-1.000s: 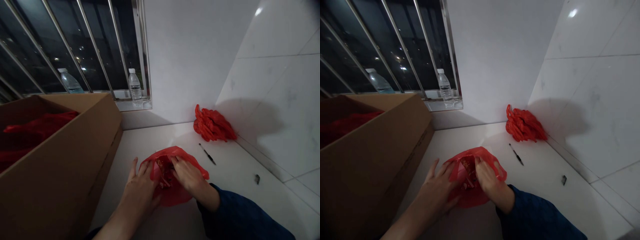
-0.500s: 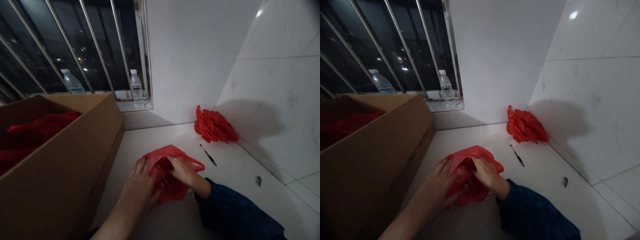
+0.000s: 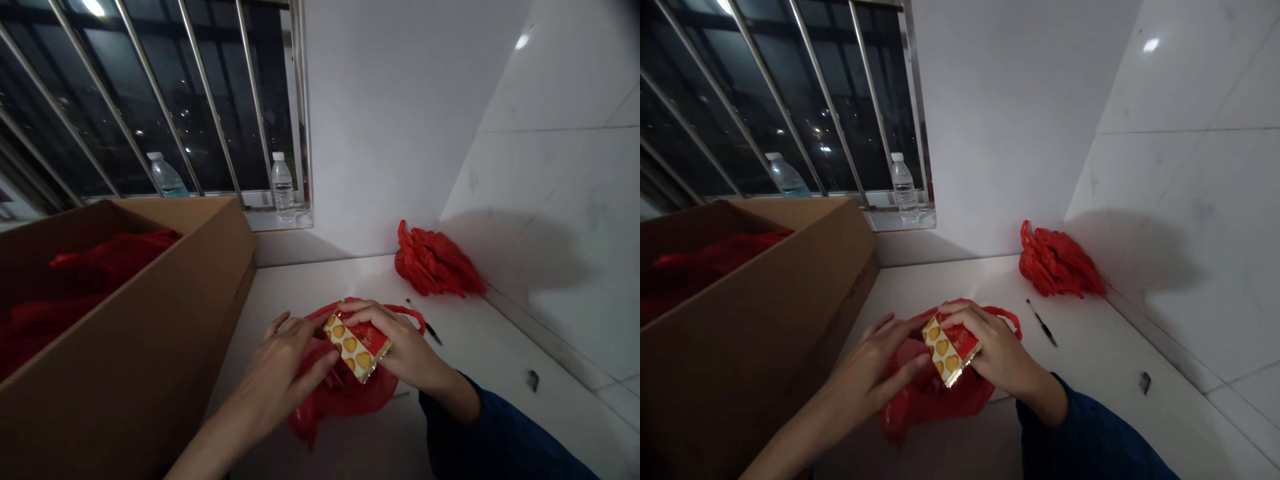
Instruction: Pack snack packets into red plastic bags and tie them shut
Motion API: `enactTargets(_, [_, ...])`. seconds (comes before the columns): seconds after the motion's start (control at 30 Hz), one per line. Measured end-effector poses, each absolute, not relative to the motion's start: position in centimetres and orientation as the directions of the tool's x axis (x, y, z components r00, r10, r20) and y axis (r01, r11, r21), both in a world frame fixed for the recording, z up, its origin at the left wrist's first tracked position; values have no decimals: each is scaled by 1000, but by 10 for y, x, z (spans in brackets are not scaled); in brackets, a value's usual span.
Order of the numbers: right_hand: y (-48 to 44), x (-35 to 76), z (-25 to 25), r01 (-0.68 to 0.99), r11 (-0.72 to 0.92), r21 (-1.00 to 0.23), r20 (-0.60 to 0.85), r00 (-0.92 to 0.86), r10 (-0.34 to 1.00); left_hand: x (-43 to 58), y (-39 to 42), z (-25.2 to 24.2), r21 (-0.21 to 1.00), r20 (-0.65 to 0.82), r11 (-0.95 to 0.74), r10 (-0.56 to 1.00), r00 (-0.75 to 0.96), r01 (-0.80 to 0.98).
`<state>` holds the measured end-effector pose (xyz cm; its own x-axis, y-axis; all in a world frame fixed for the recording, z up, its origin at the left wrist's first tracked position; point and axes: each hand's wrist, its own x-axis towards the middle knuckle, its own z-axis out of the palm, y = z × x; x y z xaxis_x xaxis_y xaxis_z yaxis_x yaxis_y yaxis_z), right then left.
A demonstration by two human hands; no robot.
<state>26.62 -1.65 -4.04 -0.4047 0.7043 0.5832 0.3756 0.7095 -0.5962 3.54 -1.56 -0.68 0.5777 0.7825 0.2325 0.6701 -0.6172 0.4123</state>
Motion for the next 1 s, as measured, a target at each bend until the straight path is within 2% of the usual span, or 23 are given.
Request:
enactTargets(0.07, [-17, 266, -41, 389, 733, -558, 604, -415, 680, 34, -15, -7, 584, 259, -562, 813, 521, 586])
enactTargets(0.13, [-17, 265, -42, 400, 750, -527, 601, -448, 662, 34, -11, -10, 703, 300, -510, 845, 443, 496])
enactTargets(0.27, [-18, 263, -44, 368, 756, -541, 599, -462, 654, 37, -3, -15, 783, 366, -473, 875, 317, 404])
enactTargets(0.4, [-16, 260, -44, 173, 654, -737, 602, -274, 750, 39, 0, -16, 828, 404, -458, 887, 222, 324])
enactTargets(0.47, [-17, 259, -43, 46, 507, -861, 493, -176, 852, 40, 1, -17, 834, 433, -471, 882, 188, 289])
enactTargets(0.53, [-19, 257, -41, -24, 378, -925, 377, -155, 913, 41, 1, -18, 833, 454, -482, 876, 165, 272])
enactTargets(0.6, [-20, 256, -39, -6, 341, -940, 337, -174, 925, 42, 1, -21, 834, 457, -483, 875, 156, 266])
enactTargets(0.73, [-20, 253, -40, 138, 393, -909, 361, -208, 909, 46, 0, -27, 856, 417, -452, 891, 183, 252])
enactTargets(0.9, [-15, 250, -43, 195, 411, -891, 369, -217, 904, 51, 2, -33, 867, 391, -440, 892, 227, 234])
enactTargets(1.0, [-17, 255, -38, 307, 447, -840, 397, -215, 892, 46, 3, -30, 837, 385, -458, 882, 273, 299])
